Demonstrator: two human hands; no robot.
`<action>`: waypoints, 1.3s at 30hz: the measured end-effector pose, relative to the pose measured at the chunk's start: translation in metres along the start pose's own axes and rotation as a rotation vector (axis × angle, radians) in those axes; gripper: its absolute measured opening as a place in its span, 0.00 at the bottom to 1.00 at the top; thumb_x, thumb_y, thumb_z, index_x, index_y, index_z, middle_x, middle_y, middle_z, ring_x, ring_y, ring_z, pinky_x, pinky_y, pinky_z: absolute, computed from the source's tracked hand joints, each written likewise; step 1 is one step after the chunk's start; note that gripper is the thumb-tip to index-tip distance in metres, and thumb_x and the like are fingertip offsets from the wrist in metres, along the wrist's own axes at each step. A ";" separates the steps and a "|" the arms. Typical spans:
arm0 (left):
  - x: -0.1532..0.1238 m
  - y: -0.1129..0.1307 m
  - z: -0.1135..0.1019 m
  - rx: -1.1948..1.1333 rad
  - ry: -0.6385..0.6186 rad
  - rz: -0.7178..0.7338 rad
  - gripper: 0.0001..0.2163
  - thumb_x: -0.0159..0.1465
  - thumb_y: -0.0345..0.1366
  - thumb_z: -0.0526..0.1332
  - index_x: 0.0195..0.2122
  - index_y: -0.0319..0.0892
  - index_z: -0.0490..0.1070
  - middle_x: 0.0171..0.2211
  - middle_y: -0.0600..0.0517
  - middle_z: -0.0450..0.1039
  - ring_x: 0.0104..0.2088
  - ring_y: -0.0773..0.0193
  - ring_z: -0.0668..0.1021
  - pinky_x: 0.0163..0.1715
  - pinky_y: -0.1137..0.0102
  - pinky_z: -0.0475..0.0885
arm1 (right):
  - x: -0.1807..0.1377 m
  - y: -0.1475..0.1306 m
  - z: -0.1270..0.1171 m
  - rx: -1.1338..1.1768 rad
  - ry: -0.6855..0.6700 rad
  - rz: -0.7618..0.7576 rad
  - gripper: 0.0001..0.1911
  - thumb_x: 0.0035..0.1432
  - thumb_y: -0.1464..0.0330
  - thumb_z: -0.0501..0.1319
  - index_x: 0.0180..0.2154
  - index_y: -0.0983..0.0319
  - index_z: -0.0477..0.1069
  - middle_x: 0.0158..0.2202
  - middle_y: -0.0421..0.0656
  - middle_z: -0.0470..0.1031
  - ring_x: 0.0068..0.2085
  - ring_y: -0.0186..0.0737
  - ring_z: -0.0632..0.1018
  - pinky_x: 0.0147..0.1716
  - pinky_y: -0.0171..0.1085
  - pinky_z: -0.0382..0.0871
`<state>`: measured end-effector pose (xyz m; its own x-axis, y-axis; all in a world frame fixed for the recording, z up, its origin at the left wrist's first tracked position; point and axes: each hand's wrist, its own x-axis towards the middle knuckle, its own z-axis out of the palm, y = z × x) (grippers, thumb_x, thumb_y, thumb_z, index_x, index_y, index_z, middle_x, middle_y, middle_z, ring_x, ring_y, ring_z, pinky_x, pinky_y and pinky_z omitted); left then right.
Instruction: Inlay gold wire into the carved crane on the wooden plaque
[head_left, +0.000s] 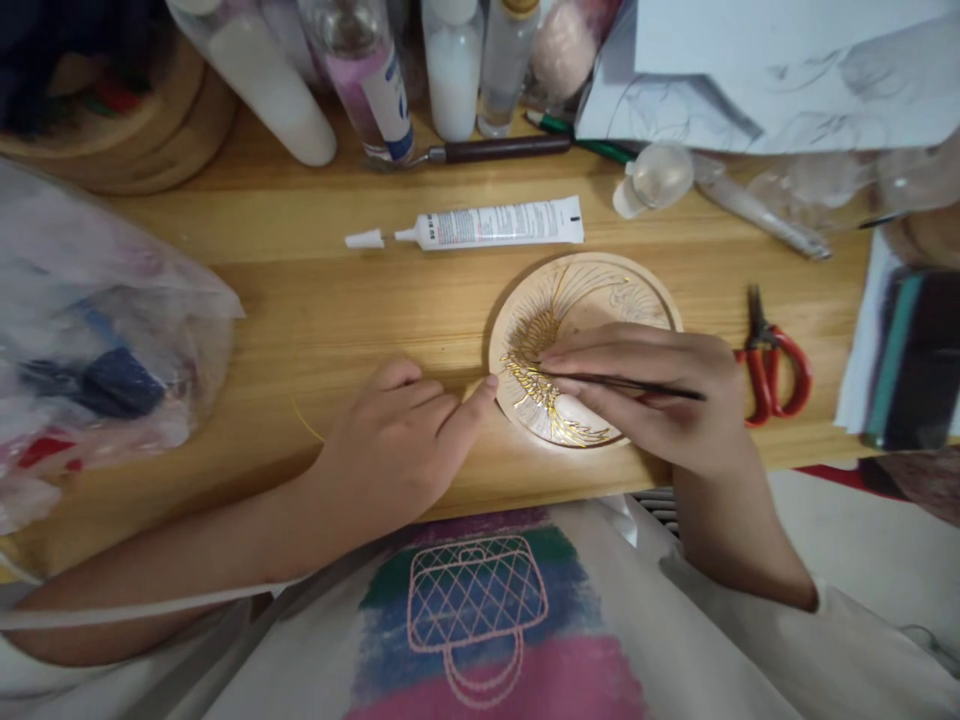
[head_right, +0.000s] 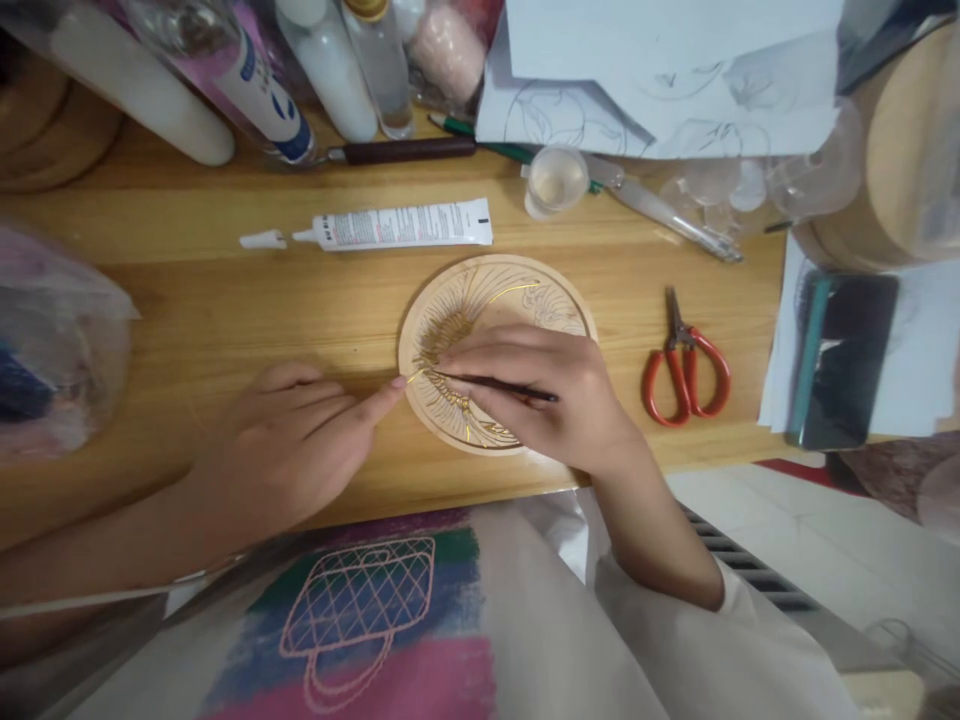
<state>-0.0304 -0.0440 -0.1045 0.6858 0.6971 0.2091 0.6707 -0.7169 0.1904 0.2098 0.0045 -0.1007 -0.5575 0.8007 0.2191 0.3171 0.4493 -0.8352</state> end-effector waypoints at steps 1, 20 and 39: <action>0.000 0.001 0.000 -0.001 0.006 -0.004 0.11 0.70 0.23 0.51 0.50 0.32 0.69 0.20 0.59 0.69 0.22 0.67 0.71 0.32 0.67 0.66 | -0.001 0.000 0.000 -0.003 0.038 0.021 0.12 0.57 0.77 0.66 0.42 0.58 0.81 0.39 0.43 0.84 0.42 0.39 0.84 0.43 0.36 0.80; 0.001 0.005 -0.004 0.036 -0.007 -0.005 0.11 0.68 0.22 0.53 0.49 0.32 0.69 0.19 0.59 0.69 0.22 0.67 0.71 0.30 0.66 0.66 | -0.019 -0.012 0.012 0.002 0.092 0.142 0.11 0.58 0.74 0.65 0.42 0.56 0.80 0.39 0.42 0.84 0.40 0.39 0.84 0.40 0.38 0.80; 0.003 0.002 -0.006 0.035 -0.038 -0.005 0.11 0.69 0.22 0.52 0.49 0.37 0.68 0.19 0.60 0.69 0.21 0.67 0.71 0.31 0.66 0.66 | -0.023 -0.006 0.018 0.039 0.132 0.147 0.12 0.58 0.74 0.66 0.42 0.56 0.80 0.37 0.41 0.84 0.40 0.39 0.84 0.40 0.38 0.80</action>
<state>-0.0287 -0.0434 -0.0975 0.6921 0.7011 0.1716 0.6832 -0.7130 0.1578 0.2066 -0.0236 -0.1093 -0.4010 0.9029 0.1550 0.3565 0.3097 -0.8815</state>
